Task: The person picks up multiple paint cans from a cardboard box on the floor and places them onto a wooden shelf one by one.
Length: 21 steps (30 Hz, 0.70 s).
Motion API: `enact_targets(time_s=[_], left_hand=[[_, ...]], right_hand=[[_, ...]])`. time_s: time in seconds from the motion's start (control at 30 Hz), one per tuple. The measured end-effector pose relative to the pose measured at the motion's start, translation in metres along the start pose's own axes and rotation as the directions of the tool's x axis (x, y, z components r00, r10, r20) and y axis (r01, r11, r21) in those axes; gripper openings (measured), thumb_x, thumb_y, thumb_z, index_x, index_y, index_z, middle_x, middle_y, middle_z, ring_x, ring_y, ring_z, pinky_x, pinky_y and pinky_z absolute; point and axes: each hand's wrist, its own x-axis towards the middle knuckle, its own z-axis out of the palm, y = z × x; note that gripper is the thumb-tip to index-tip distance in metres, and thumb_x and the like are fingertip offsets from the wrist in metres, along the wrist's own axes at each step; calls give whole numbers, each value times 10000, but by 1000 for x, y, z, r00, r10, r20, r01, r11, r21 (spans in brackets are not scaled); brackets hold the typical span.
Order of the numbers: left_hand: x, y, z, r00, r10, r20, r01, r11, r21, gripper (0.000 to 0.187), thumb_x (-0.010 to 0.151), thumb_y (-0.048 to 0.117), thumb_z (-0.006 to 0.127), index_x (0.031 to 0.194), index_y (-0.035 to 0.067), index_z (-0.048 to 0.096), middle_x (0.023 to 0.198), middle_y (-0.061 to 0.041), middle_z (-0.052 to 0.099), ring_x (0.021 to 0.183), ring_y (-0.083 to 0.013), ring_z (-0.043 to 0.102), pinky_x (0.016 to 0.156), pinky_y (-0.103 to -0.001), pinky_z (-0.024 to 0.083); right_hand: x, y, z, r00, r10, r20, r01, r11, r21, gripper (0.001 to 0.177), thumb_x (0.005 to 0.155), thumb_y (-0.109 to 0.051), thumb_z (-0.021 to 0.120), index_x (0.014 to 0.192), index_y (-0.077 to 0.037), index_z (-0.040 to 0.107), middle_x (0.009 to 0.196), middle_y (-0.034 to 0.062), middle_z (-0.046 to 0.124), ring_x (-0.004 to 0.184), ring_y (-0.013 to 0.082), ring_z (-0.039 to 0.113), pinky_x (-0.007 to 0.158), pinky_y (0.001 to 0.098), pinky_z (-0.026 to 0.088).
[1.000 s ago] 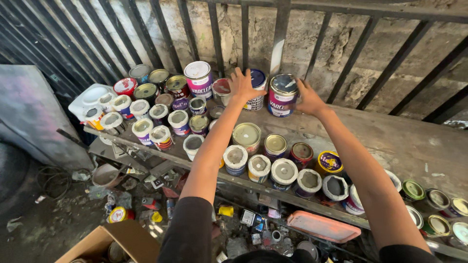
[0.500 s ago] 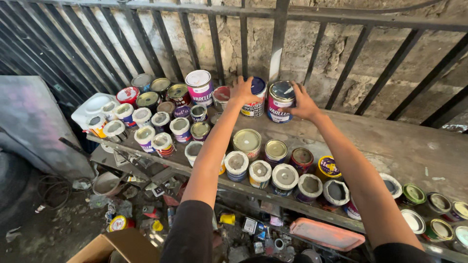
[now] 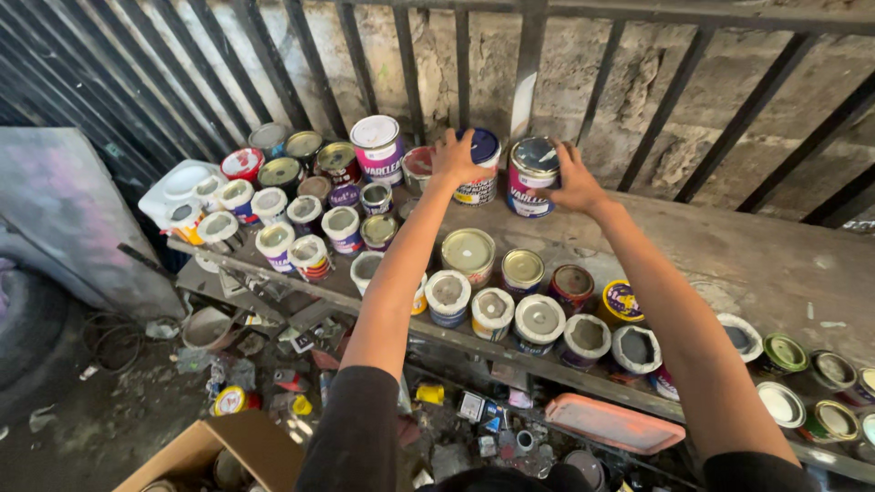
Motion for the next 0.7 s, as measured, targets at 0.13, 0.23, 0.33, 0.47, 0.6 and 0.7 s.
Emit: enact_targets(time_s=[0.13,0.23,0.33,0.47,0.6,0.7], left_hand=[[5,-9,11,1000,20,-4,-21,997,-69,1146,600,648,882,1552,255,379,1626,-184,265,1429,-538,315,1161,-573,356],[0,-14,11,998,29,47,-24,995,-98,1180,571,614,893,1562,283,344,1663,-170,162,1460,-499,250,1152,-642,259],[-13,-27,-3,990,138,-34,-141,981,-130,1123,625,627,921,1545,261,392,1638,-211,164,1490,-479,206,1183,-659,171],[-52,-60,-42,960,216,-178,-247,953,-175,932,677,544,904,1470,250,511,1620,-176,296,1475,-442,315,1168,-615,274],[-104,-118,-97,932,267,-246,-310,938,-155,800,754,518,888,1416,203,568,1550,-171,417,1399,-419,449,1120,-585,369],[-154,-177,-149,906,274,-322,-337,928,-160,699,805,473,880,1370,173,600,1467,-164,526,1333,-392,550,1096,-514,459]], right_hand=[[4,7,1,993,106,47,-107,994,18,1304,623,-440,953,1607,-47,192,1593,302,311,1472,428,374,1196,453,351],[4,22,0,981,158,115,-169,981,92,1395,565,-403,947,1612,-50,95,1579,271,398,1495,392,397,1223,433,338],[11,25,-2,985,122,119,-126,992,21,1562,525,-332,985,1602,-13,-101,1588,326,297,1506,431,307,1221,447,291],[11,-31,-16,995,104,-1,-103,981,-162,1505,579,-282,949,1666,-44,-64,1613,329,298,1527,443,312,1265,451,279],[1,-136,0,978,-191,-86,189,982,-25,1331,709,-284,931,1676,-19,56,1650,311,288,1550,429,314,1285,451,272],[-2,-222,52,968,-251,-15,249,947,205,1189,784,-317,887,1663,-15,145,1646,265,317,1515,376,400,1274,430,325]])
